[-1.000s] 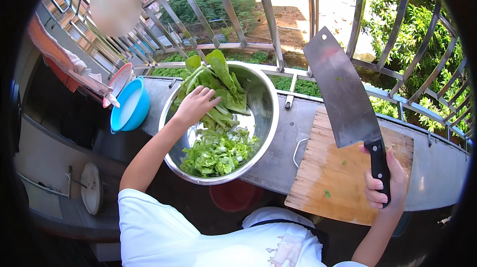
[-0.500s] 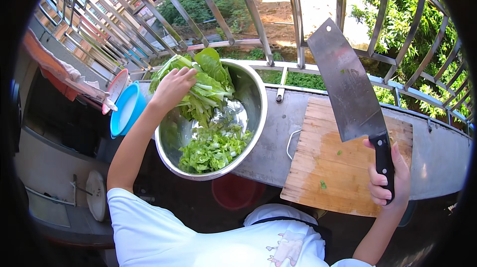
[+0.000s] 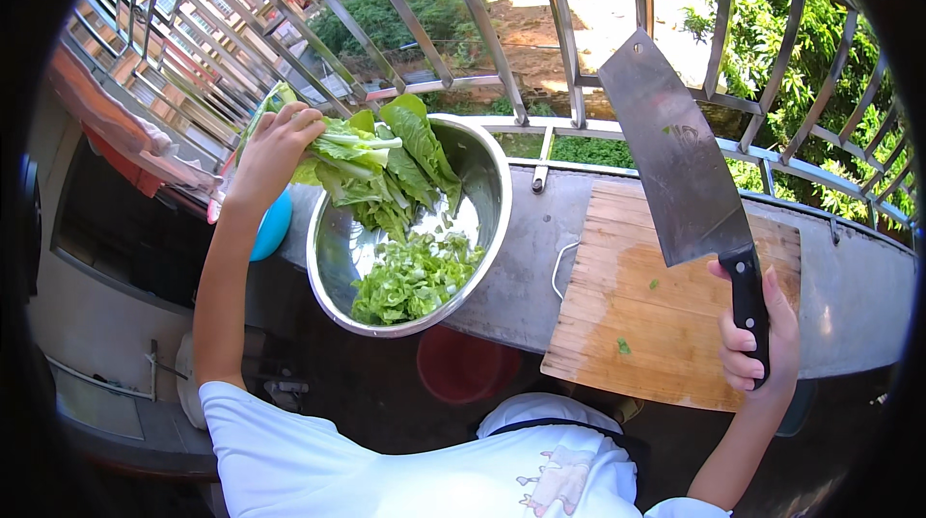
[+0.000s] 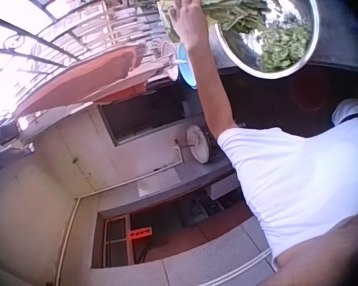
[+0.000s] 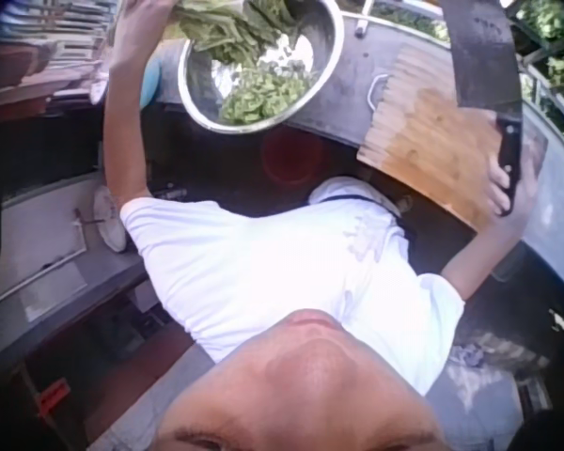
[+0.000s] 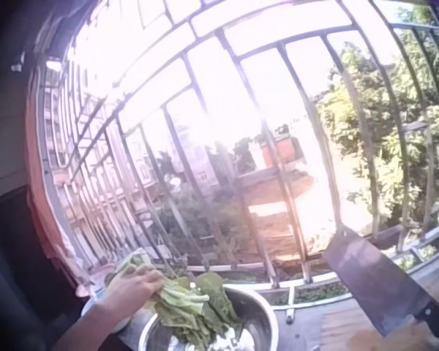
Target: The person repeatedly chops leafy green vegetables on a wooden cutting board using a cleaver and transfers the chopped pieces into a metal bowl. The person handles the vegetables one at a time, slices them into small pieces, and accumulates them in the bowl.
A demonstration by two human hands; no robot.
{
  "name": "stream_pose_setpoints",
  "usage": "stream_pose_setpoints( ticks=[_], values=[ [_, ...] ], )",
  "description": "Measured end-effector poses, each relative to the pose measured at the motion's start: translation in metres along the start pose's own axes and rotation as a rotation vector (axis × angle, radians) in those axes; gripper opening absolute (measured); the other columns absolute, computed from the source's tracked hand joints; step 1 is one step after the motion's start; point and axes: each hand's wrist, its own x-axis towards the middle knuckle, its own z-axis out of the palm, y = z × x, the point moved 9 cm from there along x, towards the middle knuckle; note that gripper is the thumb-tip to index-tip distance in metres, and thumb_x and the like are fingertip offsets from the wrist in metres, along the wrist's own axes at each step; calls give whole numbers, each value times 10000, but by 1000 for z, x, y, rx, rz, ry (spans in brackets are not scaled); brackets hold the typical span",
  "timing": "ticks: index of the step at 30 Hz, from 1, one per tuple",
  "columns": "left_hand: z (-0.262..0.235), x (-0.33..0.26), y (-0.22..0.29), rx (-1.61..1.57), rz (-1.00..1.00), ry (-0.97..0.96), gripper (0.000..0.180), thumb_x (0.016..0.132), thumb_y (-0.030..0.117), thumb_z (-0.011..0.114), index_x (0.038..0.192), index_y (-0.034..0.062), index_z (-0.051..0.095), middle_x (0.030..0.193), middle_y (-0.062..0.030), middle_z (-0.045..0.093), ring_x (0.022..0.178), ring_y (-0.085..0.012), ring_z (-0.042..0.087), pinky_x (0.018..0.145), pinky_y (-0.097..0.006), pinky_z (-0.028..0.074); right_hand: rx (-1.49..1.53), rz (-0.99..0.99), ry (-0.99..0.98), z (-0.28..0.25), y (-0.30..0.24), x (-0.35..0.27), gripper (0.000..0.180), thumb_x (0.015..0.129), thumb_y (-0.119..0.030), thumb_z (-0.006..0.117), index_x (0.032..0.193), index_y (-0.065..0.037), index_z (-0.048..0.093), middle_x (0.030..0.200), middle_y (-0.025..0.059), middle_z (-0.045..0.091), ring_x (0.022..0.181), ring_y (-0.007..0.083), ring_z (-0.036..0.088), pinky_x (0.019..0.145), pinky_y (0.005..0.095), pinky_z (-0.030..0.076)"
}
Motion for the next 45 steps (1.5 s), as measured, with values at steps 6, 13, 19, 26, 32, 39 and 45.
stream_pose_setpoints(
  ticks=[6, 13, 19, 26, 32, 39, 45],
  values=[
    [-57, 3, 26, 46, 35, 149, 269, 743, 55, 572, 1010, 83, 594, 1101, -8, 547, 1129, -165, 449, 903, -298, 364, 26, -55, -5, -10, -8, -16, 611, 945, -553, 234, 1375, -125, 300, 527, 6, 372, 288, 71, 298, 238, 224, 232],
    [-129, 32, 117, -69, 175, 249, 298, 731, 19, 572, 1024, 62, 597, 1114, -27, 534, 1127, -177, 450, 898, -309, 361, 69, -144, 56, -40, -16, -57, 604, 950, -544, 220, 1379, -125, 293, 534, 12, 377, 290, 70, 304, 234, 217, 240],
    [-180, 65, 230, -405, 404, 225, 374, 707, 83, 682, 1067, 59, 582, 1163, -38, 531, 1149, -213, 445, 917, -356, 350, 126, -196, 66, -78, -17, -105, 593, 958, -524, 218, 1367, -105, 307, 537, 6, 381, 297, 63, 310, 236, 213, 250],
    [-143, 88, 387, -844, 641, 92, 265, 755, 125, 657, 1001, 39, 606, 1064, -69, 539, 1042, -238, 477, 849, -359, 379, 152, -243, 179, -123, -11, -157, 578, 962, -491, 280, 1328, -51, 363, 534, -1, 373, 303, 51, 303, 251, 203, 255],
    [-81, 98, 455, -850, 541, -343, 474, 737, 218, 707, 1137, 20, 548, 1155, -100, 513, 1129, -279, 441, 955, -408, 361, 17, -251, 297, -146, -8, -178, 532, 963, -459, 333, 1271, -36, 431, 544, 7, 413, 316, 53, 329, 280, 195, 273],
    [-100, 84, 453, -806, 643, -222, 1096, 624, 282, 799, 1437, 52, 100, 1429, -200, 197, 1308, -374, 245, 1043, -491, 256, -135, -213, 436, -150, -1, -183, 487, 962, -434, 365, 1223, -37, 469, 530, 8, 412, 314, 59, 338, 286, 199, 267],
    [-116, 68, 480, -809, 776, 8, 999, 663, 319, 767, 1430, 74, 177, 1407, -206, 269, 1312, -364, 263, 1045, -449, 279, -175, -191, 396, -146, 5, -178, 480, 939, -436, 436, 1196, -32, 477, 568, 8, 435, 358, 53, 372, 322, 197, 317]
  ],
)
